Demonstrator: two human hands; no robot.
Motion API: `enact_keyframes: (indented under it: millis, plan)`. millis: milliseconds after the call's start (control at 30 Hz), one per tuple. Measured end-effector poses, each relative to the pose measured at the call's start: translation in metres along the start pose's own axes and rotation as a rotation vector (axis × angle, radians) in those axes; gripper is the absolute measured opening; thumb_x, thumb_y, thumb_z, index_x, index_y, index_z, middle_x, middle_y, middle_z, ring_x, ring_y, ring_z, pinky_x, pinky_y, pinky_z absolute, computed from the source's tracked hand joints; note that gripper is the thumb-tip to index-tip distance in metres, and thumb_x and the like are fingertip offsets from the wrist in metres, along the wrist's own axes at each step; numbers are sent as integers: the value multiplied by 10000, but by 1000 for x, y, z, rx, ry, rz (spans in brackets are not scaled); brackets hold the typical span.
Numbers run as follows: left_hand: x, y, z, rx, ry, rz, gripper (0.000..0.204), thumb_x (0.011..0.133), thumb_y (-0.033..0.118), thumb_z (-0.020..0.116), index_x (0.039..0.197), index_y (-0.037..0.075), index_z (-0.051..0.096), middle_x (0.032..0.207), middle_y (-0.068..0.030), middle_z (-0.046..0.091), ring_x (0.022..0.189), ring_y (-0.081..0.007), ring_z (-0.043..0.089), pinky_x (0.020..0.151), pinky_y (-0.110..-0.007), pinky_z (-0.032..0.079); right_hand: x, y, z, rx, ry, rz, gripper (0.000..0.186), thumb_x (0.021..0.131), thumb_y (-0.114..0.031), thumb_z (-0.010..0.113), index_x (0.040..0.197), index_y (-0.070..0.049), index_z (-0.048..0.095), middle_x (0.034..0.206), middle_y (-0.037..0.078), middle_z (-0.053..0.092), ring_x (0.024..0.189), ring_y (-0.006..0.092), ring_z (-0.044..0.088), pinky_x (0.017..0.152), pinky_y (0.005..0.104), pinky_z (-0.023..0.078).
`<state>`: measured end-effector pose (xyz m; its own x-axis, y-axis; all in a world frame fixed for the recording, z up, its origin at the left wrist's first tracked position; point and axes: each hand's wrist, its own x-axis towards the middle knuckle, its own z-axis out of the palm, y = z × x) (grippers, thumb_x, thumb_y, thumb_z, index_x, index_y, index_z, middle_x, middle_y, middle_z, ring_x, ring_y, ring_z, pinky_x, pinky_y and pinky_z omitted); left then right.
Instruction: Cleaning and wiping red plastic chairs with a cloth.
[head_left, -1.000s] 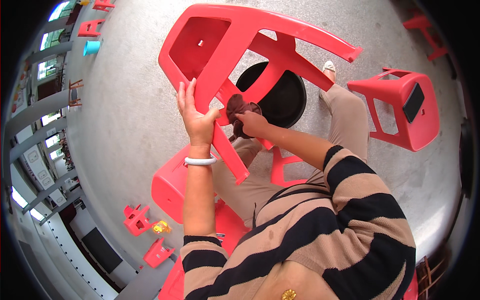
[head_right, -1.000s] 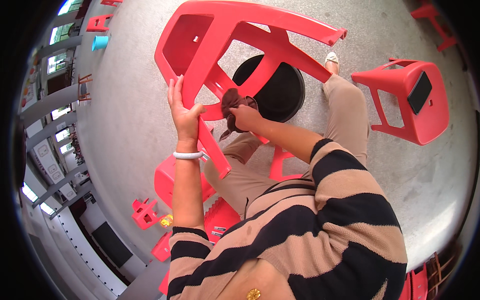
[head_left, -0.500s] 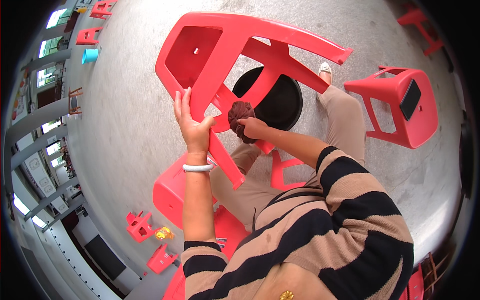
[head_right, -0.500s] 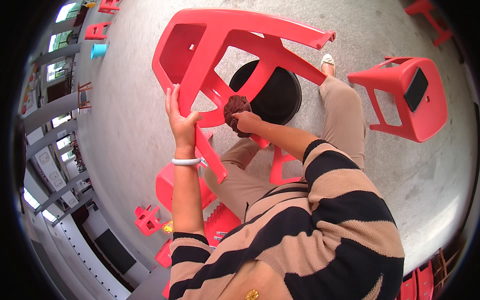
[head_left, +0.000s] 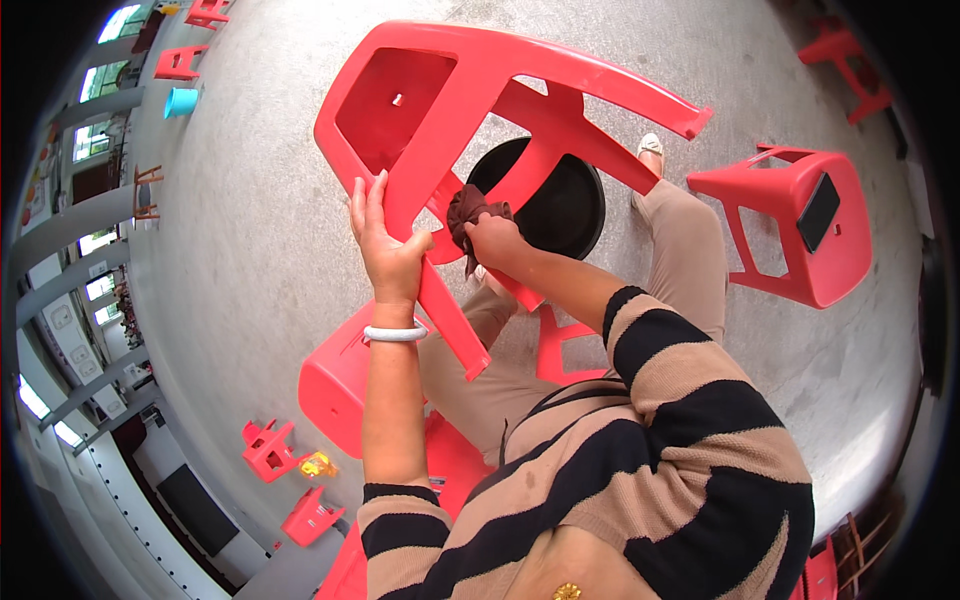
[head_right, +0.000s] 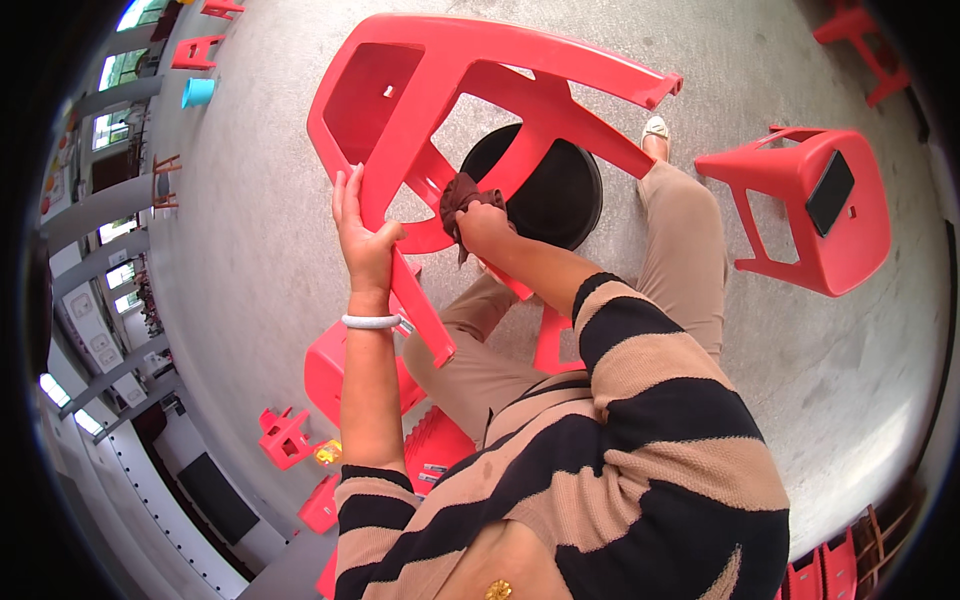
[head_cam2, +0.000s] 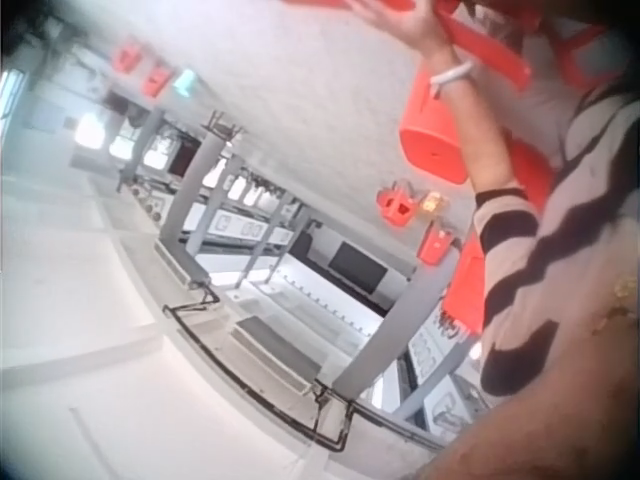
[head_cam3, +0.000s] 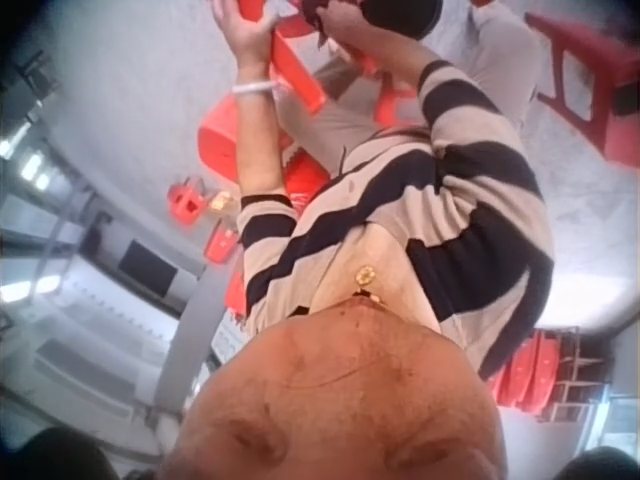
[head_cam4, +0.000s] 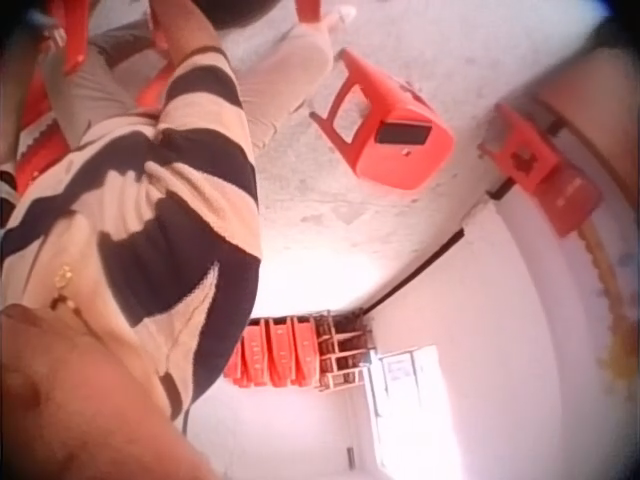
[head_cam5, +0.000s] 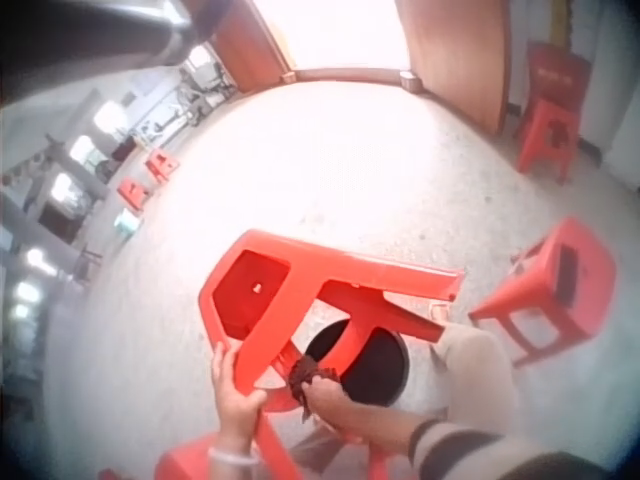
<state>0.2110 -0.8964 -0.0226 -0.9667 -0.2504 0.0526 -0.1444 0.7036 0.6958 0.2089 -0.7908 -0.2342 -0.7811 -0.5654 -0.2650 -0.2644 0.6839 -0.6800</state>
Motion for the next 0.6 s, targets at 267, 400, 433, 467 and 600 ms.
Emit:
enact_keyframes:
  millis: [267, 400, 433, 467, 600]
  plan:
    - [-6, -14, -11, -18, 23, 23, 844, 638, 89, 678, 1463, 131, 505, 1608, -204, 310, 1510, -419, 211, 1241, -478, 196, 0, 83, -58, -447, 153, 19, 213, 946, -231, 549, 1103, -118, 636, 1024, 171, 634, 865, 347, 708, 676, 494, 586]
    - [-8, -17, -14, -10, 36, 35, 831, 635, 109, 685, 1449, 130, 519, 1604, -209, 317, 1505, -426, 216, 1244, -485, 186, -3, 121, -100, -403, 212, 148, 278, 947, -212, 541, 1190, -113, 633, 1038, 217, 638, 845, 370, 717, 663, 481, 593]
    - [-8, -18, -15, 1, 36, 38, 826, 635, 119, 688, 1445, 130, 524, 1602, -211, 319, 1503, -429, 217, 1244, -490, 183, -2, 118, -94, -411, 211, 142, 278, 947, -212, 541, 1190, -113, 633, 1038, 217, 638, 845, 370, 717, 663, 481, 593]
    - [-8, -18, -15, -7, 42, 35, 826, 635, 119, 688, 1445, 130, 524, 1602, -211, 319, 1503, -429, 217, 1244, -490, 183, -4, 115, -85, -445, 211, 157, 265, 943, -202, 541, 1168, -102, 639, 1026, 221, 640, 832, 371, 718, 663, 474, 594]
    - [-4, -11, -2, -7, 55, 70, 814, 643, 144, 692, 1440, 133, 528, 1593, -217, 330, 1497, -438, 222, 1246, -500, 168, -6, 85, -31, -322, 221, 136, 224, 932, -172, 539, 1096, -64, 646, 978, 216, 644, 832, 381, 717, 672, 470, 593]
